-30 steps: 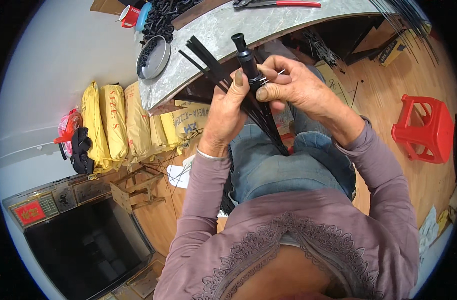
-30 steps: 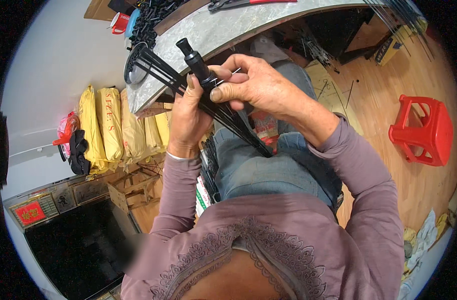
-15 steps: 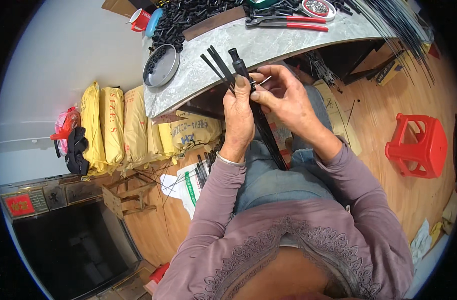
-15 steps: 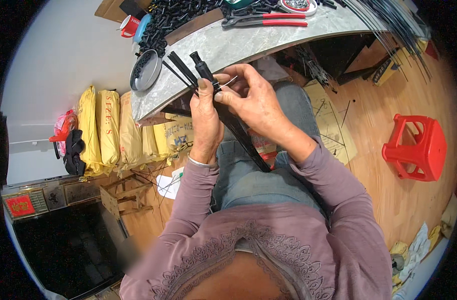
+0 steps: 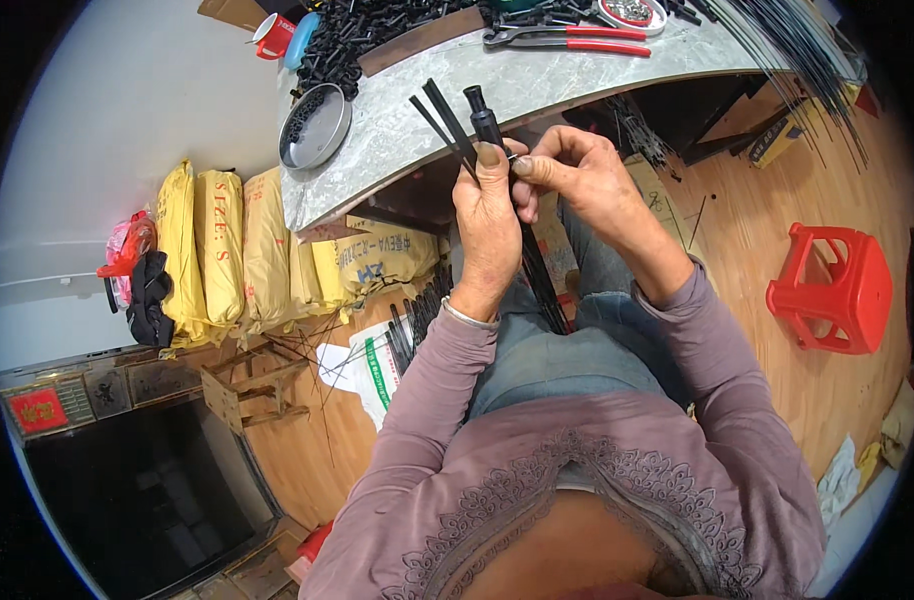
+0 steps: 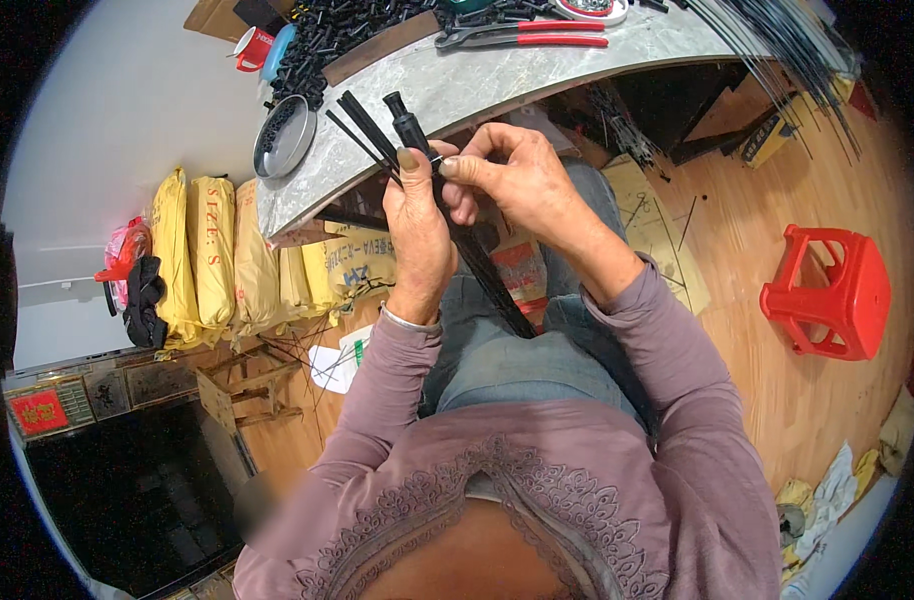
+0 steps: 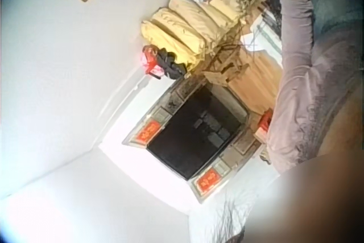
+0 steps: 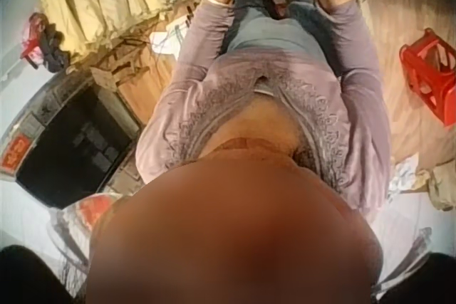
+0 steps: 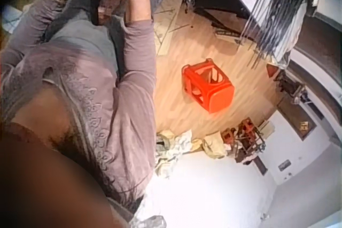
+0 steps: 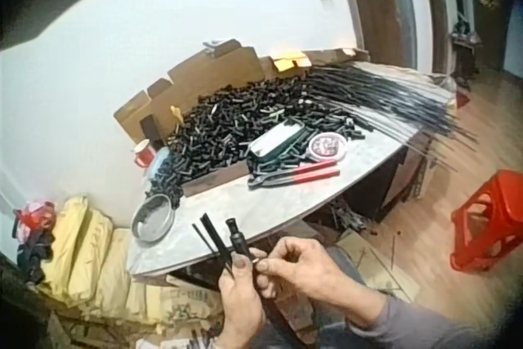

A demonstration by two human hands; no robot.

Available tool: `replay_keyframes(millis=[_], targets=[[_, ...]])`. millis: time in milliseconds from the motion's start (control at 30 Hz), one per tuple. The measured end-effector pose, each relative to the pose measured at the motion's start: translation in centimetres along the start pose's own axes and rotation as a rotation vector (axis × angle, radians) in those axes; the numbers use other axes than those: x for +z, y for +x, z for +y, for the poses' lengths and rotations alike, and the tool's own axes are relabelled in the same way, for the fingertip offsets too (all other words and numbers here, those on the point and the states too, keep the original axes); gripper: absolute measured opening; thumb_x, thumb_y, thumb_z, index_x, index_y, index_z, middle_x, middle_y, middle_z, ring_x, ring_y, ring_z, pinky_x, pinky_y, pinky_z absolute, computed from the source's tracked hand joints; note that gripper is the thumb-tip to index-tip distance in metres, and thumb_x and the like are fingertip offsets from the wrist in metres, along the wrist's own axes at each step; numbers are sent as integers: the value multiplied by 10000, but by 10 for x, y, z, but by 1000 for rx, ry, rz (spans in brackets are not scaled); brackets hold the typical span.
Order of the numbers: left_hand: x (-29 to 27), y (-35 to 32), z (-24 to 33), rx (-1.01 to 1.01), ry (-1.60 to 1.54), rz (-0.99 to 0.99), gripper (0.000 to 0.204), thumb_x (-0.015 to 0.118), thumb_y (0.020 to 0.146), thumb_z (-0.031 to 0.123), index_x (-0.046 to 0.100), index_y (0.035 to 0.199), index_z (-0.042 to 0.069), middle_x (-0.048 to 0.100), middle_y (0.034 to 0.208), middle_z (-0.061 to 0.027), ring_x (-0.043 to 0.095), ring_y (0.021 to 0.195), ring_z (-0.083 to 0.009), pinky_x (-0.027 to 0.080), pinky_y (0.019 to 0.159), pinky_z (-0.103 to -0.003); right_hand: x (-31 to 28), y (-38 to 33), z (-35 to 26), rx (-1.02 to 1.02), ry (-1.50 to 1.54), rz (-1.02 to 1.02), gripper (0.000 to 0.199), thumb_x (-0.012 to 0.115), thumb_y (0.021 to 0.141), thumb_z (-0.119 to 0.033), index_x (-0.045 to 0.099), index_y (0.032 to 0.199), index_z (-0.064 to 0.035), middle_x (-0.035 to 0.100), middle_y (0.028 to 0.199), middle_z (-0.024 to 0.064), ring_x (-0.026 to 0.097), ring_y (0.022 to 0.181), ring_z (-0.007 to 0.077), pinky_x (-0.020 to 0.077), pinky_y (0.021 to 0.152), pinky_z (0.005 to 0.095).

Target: Organizing and bundling black cable ties using pliers at a workstation.

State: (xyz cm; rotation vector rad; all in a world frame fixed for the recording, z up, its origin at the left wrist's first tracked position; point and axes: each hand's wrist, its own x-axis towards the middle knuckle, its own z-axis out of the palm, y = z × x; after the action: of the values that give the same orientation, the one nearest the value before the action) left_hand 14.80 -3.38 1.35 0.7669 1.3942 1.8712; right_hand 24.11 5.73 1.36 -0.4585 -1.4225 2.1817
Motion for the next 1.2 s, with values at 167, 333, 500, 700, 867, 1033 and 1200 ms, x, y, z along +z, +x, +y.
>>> replay_keyframes(millis=[167, 333, 500, 700, 867, 1033, 1200], targets=[[1, -1, 0, -11, -21, 18, 507, 418, 982, 498, 533, 942, 7, 408, 594, 32, 387, 491, -56, 324, 447, -217, 12, -25, 2, -107, -89, 133, 160, 617, 903, -126, 574, 844, 16, 638, 727, 76, 614, 650, 131, 505, 612, 260], [3, -1, 4, -1, -24, -23, 490, 417, 985, 490, 510, 970, 10, 395, 592, 24, 376, 494, -55, 312, 444, -215, 15, -22, -8, -314, -231, 227, 162, 572, 920, -137, 593, 876, 17, 612, 722, 38, 545, 650, 81, 455, 582, 250], [16, -5, 3, -14, -77, -46, 457, 421, 991, 469, 505, 983, 20, 387, 603, 26, 368, 492, -63, 317, 448, -222, -14, 0, -12, -74, -212, 145, 222, 582, 938, -215, 580, 861, -7, 567, 675, 11, 538, 625, 80, 449, 567, 236], [1, -9, 1, 20, -47, -41, 390, 431, 1006, 404, 485, 1044, 20, 381, 620, 29, 372, 502, -54, 327, 464, -210, -20, -13, 14, 24, -233, -35, 244, 567, 952, -247, 572, 825, -39, 577, 717, -7, 528, 638, 67, 445, 593, 234], [-4, -9, -2, 74, -77, -178, 482, 510, 947, 451, 474, 1137, 9, 419, 660, 0, 439, 541, -86, 393, 511, -238, -66, 44, -32, -565, -1160, 449, 140, 658, 844, -193, 635, 860, -56, 622, 766, 119, 607, 705, 252, 476, 649, 364], [-4, -9, 6, -24, -184, -182, 508, 524, 929, 486, 499, 1075, 0, 428, 648, -9, 474, 521, -110, 408, 495, -257, -111, 96, -35, -646, -1800, 436, 227, 693, 786, -253, 605, 845, -53, 618, 876, 104, 573, 878, 304, 431, 754, 430], [-19, -12, 3, -76, -120, -81, 574, 462, 916, 597, 504, 941, 25, 333, 567, 20, 374, 440, -85, 323, 413, -233, -98, 107, -34, -823, -1904, 285, 241, 681, 793, -270, 573, 834, -58, 554, 838, 95, 515, 851, 286, 379, 734, 415]])
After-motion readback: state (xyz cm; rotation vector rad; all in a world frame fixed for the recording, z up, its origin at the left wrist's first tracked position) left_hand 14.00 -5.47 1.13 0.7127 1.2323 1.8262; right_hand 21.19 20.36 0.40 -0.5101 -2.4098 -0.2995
